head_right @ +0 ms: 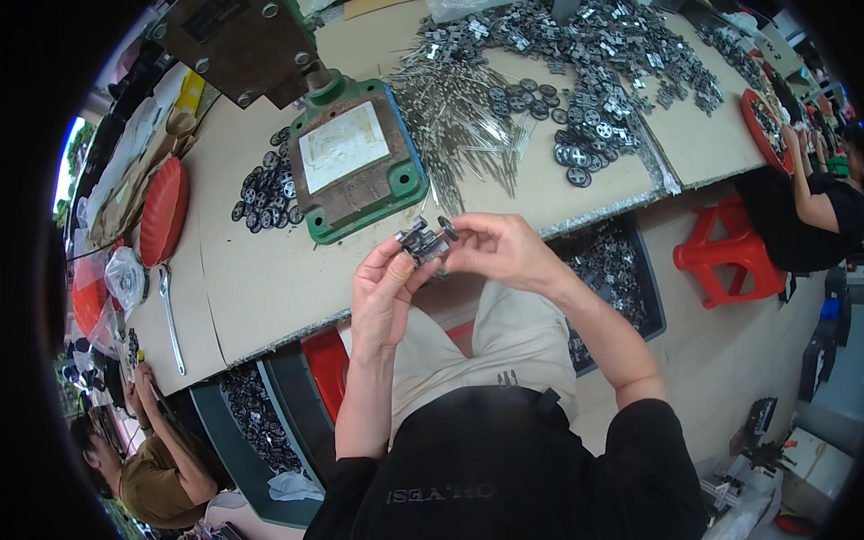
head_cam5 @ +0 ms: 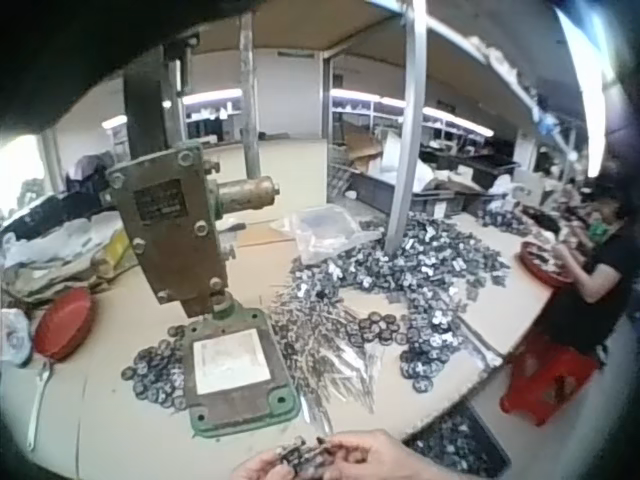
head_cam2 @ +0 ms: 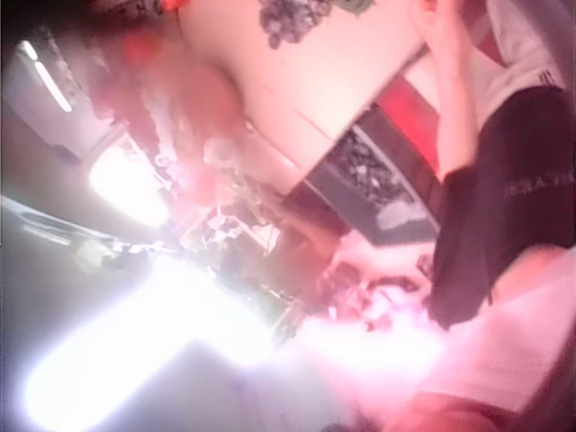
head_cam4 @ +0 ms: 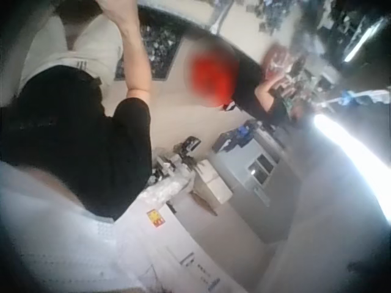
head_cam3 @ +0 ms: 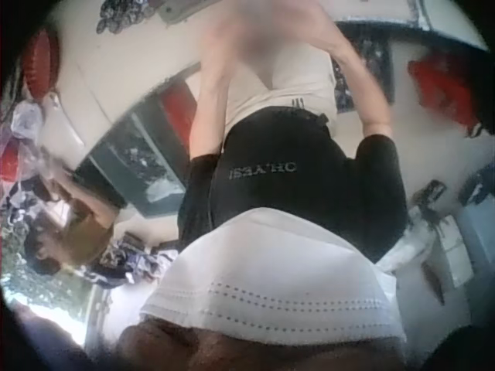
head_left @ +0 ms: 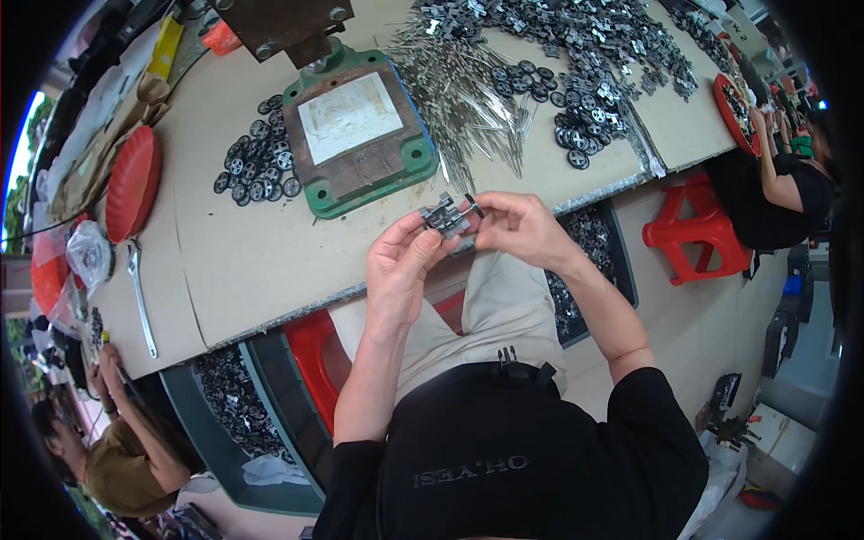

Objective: The person assembles metal wheel components by hand, inserting metal pins and circular pieces into brackets, then positions the assembled parts into a benchtop press and operates the lever to press them.

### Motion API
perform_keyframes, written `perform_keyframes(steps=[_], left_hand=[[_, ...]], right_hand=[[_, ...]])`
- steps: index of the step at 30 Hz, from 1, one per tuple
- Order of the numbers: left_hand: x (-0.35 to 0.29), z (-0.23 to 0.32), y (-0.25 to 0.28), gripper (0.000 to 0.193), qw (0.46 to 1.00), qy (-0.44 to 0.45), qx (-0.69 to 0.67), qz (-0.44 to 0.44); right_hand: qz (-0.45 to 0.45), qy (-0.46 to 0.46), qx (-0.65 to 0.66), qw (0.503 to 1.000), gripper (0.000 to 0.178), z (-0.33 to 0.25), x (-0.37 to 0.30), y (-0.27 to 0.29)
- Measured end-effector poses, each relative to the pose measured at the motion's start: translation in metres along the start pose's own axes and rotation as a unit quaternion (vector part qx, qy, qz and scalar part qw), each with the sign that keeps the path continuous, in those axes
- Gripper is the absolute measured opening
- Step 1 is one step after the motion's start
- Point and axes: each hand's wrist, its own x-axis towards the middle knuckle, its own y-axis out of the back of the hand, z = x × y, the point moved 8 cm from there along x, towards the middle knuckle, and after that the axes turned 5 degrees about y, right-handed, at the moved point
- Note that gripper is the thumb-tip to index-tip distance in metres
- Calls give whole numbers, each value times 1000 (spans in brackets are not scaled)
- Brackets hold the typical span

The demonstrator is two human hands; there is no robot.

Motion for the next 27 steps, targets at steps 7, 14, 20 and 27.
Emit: perform_keyframes(steps=[7,14,20,27], left_hand=[[-3,35,-15,34,900,-11,435,-28],[47,140,-2,23,863,-202,441,142],[100,158,40,29,791,-255,513,213],[99,161,37,32,723,-328,566,222]], right_hand=[[-77,139,-299,941,16,-50,11,-11],[-2,156,-288,945,20,-80,38,0],[-47,141,-370,917,20,-51,40,8],[0,234,-445,865,19,-141,66,46]])
